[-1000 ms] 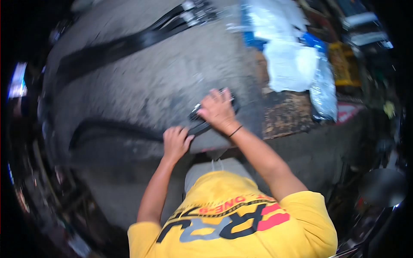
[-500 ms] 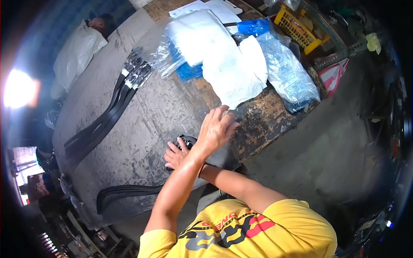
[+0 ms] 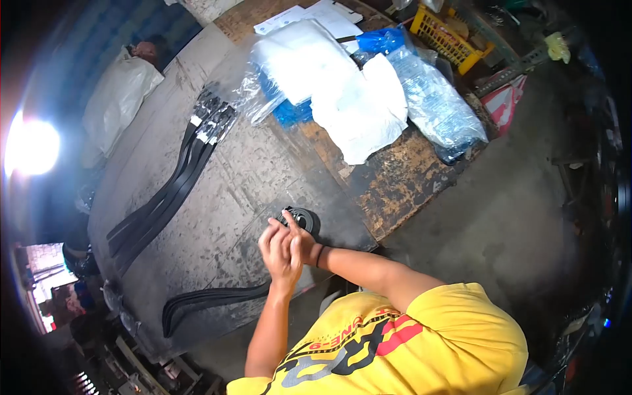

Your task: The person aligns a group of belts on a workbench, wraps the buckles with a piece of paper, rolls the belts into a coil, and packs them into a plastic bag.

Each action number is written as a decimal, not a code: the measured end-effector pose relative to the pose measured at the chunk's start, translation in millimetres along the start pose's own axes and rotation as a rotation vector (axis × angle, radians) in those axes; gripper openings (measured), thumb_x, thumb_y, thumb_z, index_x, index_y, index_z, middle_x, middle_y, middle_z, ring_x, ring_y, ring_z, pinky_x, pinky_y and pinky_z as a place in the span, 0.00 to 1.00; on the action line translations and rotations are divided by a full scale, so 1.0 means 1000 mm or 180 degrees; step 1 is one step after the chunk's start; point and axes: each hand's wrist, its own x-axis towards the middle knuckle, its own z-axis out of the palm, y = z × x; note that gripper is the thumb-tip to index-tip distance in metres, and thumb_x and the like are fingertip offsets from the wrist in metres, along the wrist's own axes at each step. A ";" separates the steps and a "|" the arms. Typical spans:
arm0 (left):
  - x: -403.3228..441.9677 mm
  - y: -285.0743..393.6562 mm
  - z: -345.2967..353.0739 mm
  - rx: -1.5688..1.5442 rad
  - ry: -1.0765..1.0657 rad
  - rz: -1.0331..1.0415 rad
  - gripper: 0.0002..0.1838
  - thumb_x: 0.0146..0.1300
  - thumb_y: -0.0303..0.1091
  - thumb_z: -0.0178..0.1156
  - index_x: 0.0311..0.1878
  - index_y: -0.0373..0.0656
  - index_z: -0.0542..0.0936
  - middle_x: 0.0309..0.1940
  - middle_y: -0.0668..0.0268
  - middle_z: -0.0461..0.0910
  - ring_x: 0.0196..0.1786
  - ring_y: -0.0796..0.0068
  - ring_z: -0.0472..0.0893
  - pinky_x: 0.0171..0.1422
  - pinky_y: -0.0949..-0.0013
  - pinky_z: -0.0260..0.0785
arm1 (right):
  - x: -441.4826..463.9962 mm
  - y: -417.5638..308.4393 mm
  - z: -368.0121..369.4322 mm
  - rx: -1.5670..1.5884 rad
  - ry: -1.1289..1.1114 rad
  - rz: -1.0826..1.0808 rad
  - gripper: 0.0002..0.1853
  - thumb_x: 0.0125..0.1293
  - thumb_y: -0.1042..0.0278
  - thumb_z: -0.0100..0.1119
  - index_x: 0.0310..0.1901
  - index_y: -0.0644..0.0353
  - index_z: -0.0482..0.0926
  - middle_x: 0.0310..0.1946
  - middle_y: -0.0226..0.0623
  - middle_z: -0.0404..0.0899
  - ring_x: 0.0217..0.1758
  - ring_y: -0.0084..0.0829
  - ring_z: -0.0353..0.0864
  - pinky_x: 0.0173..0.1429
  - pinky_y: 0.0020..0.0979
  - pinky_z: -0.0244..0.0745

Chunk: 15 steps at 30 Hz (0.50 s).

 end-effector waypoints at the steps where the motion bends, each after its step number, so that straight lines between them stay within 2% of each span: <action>1: 0.017 0.005 0.021 -0.0044 0.0100 -0.0015 0.16 0.53 0.29 0.66 0.45 0.40 0.76 0.48 0.55 0.73 0.53 0.54 0.72 0.57 0.57 0.65 | 0.002 0.000 0.009 0.0551 -0.0431 0.0132 0.19 0.62 0.49 0.50 0.48 0.51 0.76 0.53 0.35 0.72 0.67 0.44 0.61 0.66 0.64 0.49; 2: 0.035 0.014 0.038 -0.0139 -0.0131 -0.0038 0.16 0.52 0.30 0.68 0.43 0.40 0.76 0.48 0.54 0.73 0.52 0.53 0.72 0.55 0.57 0.66 | 0.002 0.000 0.014 0.0555 -0.0324 0.0150 0.20 0.63 0.47 0.49 0.48 0.51 0.76 0.53 0.35 0.73 0.67 0.43 0.61 0.66 0.64 0.49; 3: 0.055 0.021 0.057 -0.0315 -0.0233 0.0303 0.16 0.52 0.31 0.68 0.43 0.40 0.75 0.48 0.53 0.72 0.51 0.52 0.72 0.53 0.57 0.67 | 0.002 -0.001 0.019 0.0559 -0.0216 0.0167 0.21 0.64 0.45 0.48 0.48 0.52 0.76 0.52 0.35 0.73 0.66 0.43 0.61 0.66 0.63 0.48; 5: 0.084 0.031 0.103 -0.0495 -0.0566 0.0817 0.23 0.49 0.33 0.70 0.48 0.41 0.73 0.51 0.51 0.71 0.53 0.49 0.71 0.55 0.56 0.66 | 0.000 -0.002 0.024 0.0542 -0.0164 0.0096 0.21 0.63 0.44 0.50 0.47 0.53 0.75 0.52 0.36 0.71 0.67 0.44 0.59 0.67 0.64 0.46; 7: 0.101 0.039 0.145 -0.0069 -0.0846 0.0966 0.34 0.48 0.39 0.70 0.58 0.42 0.67 0.56 0.51 0.66 0.57 0.49 0.69 0.58 0.55 0.63 | 0.002 -0.003 0.023 0.0523 -0.0176 0.0123 0.21 0.63 0.45 0.51 0.46 0.53 0.75 0.51 0.36 0.71 0.68 0.44 0.58 0.67 0.64 0.45; 8: 0.106 0.042 0.161 -0.0059 -0.0886 0.0980 0.34 0.48 0.39 0.70 0.58 0.42 0.67 0.56 0.51 0.66 0.57 0.49 0.69 0.58 0.55 0.63 | 0.001 -0.005 0.021 0.0689 -0.0166 0.0134 0.22 0.64 0.45 0.48 0.47 0.55 0.75 0.52 0.39 0.72 0.68 0.46 0.58 0.68 0.64 0.44; 10: 0.118 0.047 0.186 0.0715 -0.0823 0.0903 0.44 0.47 0.44 0.71 0.66 0.45 0.60 0.60 0.48 0.62 0.57 0.47 0.69 0.59 0.52 0.63 | 0.001 -0.004 0.017 0.0890 -0.0099 0.0162 0.23 0.65 0.45 0.45 0.47 0.57 0.75 0.53 0.41 0.72 0.69 0.48 0.58 0.69 0.64 0.42; 11: 0.121 0.046 0.200 0.0851 -0.0837 0.0750 0.49 0.47 0.45 0.71 0.69 0.48 0.54 0.62 0.49 0.60 0.58 0.47 0.68 0.59 0.51 0.62 | 0.002 -0.005 0.014 0.0984 -0.0088 0.0189 0.22 0.63 0.46 0.50 0.46 0.56 0.75 0.51 0.39 0.72 0.68 0.46 0.57 0.69 0.64 0.42; 12: 0.126 0.043 0.208 0.0892 -0.0890 0.0785 0.49 0.47 0.45 0.71 0.69 0.48 0.54 0.62 0.49 0.60 0.58 0.47 0.68 0.59 0.51 0.62 | 0.003 -0.004 0.012 0.1081 -0.0077 0.0221 0.20 0.61 0.47 0.55 0.45 0.55 0.75 0.50 0.37 0.71 0.68 0.44 0.56 0.69 0.63 0.41; 14: 0.130 0.041 0.222 0.0766 -0.1301 0.0261 0.45 0.46 0.41 0.70 0.67 0.49 0.58 0.60 0.53 0.65 0.58 0.50 0.70 0.57 0.51 0.64 | 0.004 -0.002 0.009 0.1126 -0.0188 0.0277 0.21 0.63 0.47 0.53 0.47 0.56 0.74 0.52 0.38 0.70 0.69 0.44 0.55 0.70 0.63 0.41; 15: 0.132 0.031 0.229 0.1022 -0.1404 0.0268 0.29 0.54 0.35 0.60 0.61 0.47 0.67 0.52 0.60 0.73 0.53 0.57 0.73 0.50 0.53 0.67 | 0.003 -0.003 0.007 0.1018 -0.0107 0.0245 0.21 0.63 0.47 0.52 0.48 0.57 0.74 0.53 0.39 0.70 0.70 0.44 0.55 0.69 0.63 0.42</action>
